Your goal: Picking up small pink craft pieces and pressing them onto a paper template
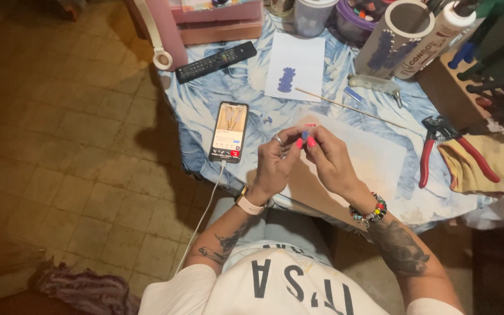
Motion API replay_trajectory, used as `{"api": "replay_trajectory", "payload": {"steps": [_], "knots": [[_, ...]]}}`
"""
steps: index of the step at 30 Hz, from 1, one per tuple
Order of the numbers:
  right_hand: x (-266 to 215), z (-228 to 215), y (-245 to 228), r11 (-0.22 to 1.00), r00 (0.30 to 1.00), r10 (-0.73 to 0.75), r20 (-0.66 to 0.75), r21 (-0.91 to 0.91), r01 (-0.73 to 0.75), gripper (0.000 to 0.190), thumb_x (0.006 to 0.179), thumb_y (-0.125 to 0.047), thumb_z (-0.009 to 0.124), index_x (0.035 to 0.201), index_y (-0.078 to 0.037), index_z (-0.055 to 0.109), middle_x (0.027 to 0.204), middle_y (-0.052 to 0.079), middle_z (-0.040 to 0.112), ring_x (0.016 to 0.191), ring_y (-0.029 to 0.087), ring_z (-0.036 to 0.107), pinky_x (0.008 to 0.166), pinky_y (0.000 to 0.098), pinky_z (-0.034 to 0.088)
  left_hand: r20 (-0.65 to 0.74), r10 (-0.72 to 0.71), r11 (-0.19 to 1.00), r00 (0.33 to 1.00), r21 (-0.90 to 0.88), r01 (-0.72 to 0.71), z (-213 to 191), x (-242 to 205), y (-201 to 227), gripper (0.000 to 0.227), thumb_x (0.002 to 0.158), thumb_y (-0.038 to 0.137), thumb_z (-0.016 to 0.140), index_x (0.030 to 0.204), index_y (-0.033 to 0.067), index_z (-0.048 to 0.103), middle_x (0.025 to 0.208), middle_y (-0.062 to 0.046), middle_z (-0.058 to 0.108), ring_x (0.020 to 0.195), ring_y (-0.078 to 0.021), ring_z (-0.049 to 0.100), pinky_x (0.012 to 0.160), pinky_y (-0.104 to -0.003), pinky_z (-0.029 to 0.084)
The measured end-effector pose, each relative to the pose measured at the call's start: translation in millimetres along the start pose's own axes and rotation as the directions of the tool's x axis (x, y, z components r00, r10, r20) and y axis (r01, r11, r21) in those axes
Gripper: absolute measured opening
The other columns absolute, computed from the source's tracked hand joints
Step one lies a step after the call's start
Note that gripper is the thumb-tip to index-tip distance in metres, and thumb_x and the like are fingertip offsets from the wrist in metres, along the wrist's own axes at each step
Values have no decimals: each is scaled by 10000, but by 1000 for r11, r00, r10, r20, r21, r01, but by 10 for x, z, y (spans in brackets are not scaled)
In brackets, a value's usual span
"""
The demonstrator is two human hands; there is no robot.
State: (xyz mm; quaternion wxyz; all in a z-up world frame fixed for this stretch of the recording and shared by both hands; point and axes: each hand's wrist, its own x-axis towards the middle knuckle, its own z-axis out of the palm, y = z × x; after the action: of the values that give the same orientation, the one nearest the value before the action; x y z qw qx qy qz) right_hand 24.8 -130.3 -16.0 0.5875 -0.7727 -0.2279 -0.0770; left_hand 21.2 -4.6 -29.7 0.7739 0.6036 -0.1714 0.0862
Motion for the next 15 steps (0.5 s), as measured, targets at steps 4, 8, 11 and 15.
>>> {"api": "replay_trajectory", "payload": {"steps": [4, 8, 11, 15], "knots": [[-5, -7, 27, 999, 1000, 3, -2, 46, -3, 219, 898, -125, 361, 768, -25, 506, 522, 4, 338, 490, 106, 347, 504, 215, 371, -5, -12, 1000, 1000, -14, 12, 7, 0, -14, 237, 841, 83, 488, 1048, -15, 553, 977, -179, 608, 889, -195, 576, 739, -317, 501], [-8, -14, 44, 998, 1000, 22, 10, 66, -23, 244, 905, -153, 359, 771, -16, 511, 514, 9, 343, 492, 110, 339, 496, 229, 371, -11, -24, 1000, 1000, -13, 23, 10, -14, -42, 243, 842, 90, 490, 1051, -18, 551, 988, -175, 605, 895, -191, 570, 740, -316, 500], [-24, 1, 95, 995, 999, 45, 1, 90, -45, 270, 919, -177, 360, 747, -28, 505, 509, 9, 347, 495, 110, 344, 499, 227, 371, -7, -18, 999, 1000, 32, 18, 0, -29, -72, 250, 838, 83, 496, 1061, -10, 557, 995, -173, 605, 921, -202, 560, 747, -308, 498], [-44, 18, 196, 983, 998, 58, -11, 173, -55, 273, 923, -161, 369, 731, -24, 505, 501, 19, 355, 493, 116, 359, 501, 222, 383, -4, 26, 995, 1000, 92, -26, 35, -53, -30, 264, 834, 69, 500, 1077, -21, 550, 1002, -212, 592, 958, -265, 541, 771, -332, 487]]}}
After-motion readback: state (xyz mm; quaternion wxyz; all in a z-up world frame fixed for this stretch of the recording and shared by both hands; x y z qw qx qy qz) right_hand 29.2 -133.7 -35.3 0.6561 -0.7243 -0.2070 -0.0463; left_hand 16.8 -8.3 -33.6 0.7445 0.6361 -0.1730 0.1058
